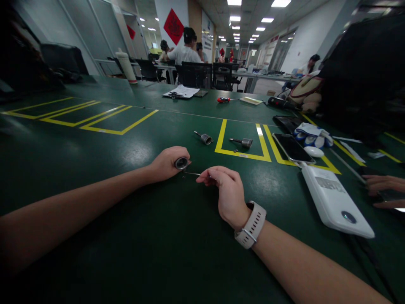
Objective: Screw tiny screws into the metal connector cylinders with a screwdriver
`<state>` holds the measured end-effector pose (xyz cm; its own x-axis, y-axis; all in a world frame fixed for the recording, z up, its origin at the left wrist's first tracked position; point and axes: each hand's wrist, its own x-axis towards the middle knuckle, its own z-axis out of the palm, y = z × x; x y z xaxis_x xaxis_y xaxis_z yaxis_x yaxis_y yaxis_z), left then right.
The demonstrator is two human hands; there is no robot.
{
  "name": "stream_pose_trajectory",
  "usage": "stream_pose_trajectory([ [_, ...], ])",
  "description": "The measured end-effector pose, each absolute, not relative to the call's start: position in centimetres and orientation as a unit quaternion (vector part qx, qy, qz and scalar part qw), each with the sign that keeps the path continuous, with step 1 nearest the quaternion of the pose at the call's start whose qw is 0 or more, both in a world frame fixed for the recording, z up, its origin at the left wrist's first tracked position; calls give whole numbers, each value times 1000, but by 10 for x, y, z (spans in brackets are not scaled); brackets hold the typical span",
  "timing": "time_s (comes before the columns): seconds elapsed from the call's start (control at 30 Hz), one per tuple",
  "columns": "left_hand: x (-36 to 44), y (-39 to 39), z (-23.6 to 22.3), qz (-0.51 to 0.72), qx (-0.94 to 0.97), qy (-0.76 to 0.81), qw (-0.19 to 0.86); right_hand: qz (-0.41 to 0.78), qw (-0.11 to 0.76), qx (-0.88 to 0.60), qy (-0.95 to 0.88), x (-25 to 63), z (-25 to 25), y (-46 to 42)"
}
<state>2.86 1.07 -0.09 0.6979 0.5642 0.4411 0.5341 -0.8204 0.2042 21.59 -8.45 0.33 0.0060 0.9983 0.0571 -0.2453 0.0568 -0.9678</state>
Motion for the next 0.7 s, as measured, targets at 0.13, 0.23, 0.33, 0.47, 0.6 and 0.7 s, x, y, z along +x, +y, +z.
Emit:
stream_pose_trajectory([
  [0.13,29,10,0,253,921,294,33,536,526,-441,-491,216,2,-84],
  [0.23,29,10,0,244,926,284,41,526,510,-440,-519,216,1,-84],
  [0.33,29,10,0,235,929,283,44,505,544,-423,-519,217,1,-85],
  [0.47,29,11,1,231,928,290,40,466,584,-393,-536,218,1,-87],
  [0.6,29,10,2,224,932,283,31,424,529,-421,-603,216,5,-90],
  [0.7,30,9,2,222,936,272,21,407,481,-453,-630,214,8,-91],
])
